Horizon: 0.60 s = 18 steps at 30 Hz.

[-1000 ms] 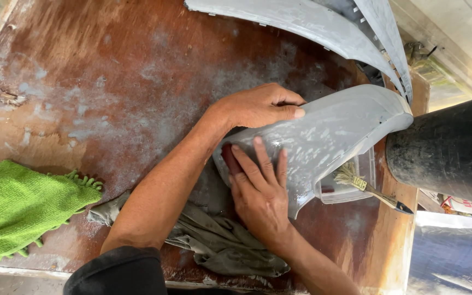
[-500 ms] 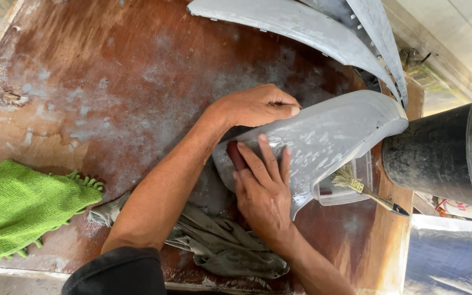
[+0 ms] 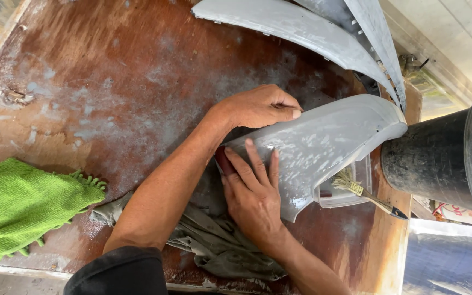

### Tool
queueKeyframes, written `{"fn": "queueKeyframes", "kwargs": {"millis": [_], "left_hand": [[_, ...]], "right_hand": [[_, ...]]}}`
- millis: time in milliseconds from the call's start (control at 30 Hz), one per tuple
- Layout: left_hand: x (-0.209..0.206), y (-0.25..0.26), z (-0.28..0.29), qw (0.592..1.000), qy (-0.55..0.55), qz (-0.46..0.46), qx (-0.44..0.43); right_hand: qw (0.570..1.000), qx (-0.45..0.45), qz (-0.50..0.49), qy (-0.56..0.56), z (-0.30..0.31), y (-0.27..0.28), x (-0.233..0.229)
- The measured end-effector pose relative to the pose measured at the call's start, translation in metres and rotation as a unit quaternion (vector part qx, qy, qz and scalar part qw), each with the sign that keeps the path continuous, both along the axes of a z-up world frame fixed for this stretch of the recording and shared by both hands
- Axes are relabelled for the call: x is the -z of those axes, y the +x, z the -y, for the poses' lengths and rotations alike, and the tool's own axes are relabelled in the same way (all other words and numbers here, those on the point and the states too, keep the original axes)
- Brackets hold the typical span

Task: The person sands a gray plastic car part with a sanding block, holding the part steady with one hand while sanding with the other. The person repeatedly dips the sanding block into a bucket of water and continues sanding the surface of the part.

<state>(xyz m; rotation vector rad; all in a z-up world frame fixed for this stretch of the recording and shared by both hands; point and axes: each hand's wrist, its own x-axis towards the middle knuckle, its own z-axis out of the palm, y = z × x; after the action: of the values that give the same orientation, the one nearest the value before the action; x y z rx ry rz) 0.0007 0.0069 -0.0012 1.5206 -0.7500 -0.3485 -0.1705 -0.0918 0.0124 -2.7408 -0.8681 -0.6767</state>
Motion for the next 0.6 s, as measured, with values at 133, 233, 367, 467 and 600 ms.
{"fn": "queueKeyframes", "kwargs": {"millis": [133, 233, 367, 467, 600], "left_hand": [[0.023, 0.015, 0.015, 0.999, 0.023, -0.048, -0.011], [0.027, 0.016, 0.019, 0.996, 0.034, -0.084, -0.016], [-0.015, 0.005, 0.001, 0.987, 0.025, -0.16, -0.011], [-0.017, 0.002, -0.001, 0.99, 0.004, -0.139, 0.007], [-0.013, 0.007, 0.005, 0.984, 0.006, -0.18, 0.005]], "right_hand": [[0.999, -0.027, -0.017, 0.021, 0.043, 0.02, 0.008], [0.998, 0.059, 0.032, 0.011, 0.065, 0.032, -0.012], [0.996, 0.079, 0.028, 0.013, 0.056, 0.032, -0.001], [0.999, 0.035, 0.002, -0.014, 0.025, 0.016, 0.015], [1.0, -0.003, -0.02, -0.002, 0.017, 0.015, 0.007]]}}
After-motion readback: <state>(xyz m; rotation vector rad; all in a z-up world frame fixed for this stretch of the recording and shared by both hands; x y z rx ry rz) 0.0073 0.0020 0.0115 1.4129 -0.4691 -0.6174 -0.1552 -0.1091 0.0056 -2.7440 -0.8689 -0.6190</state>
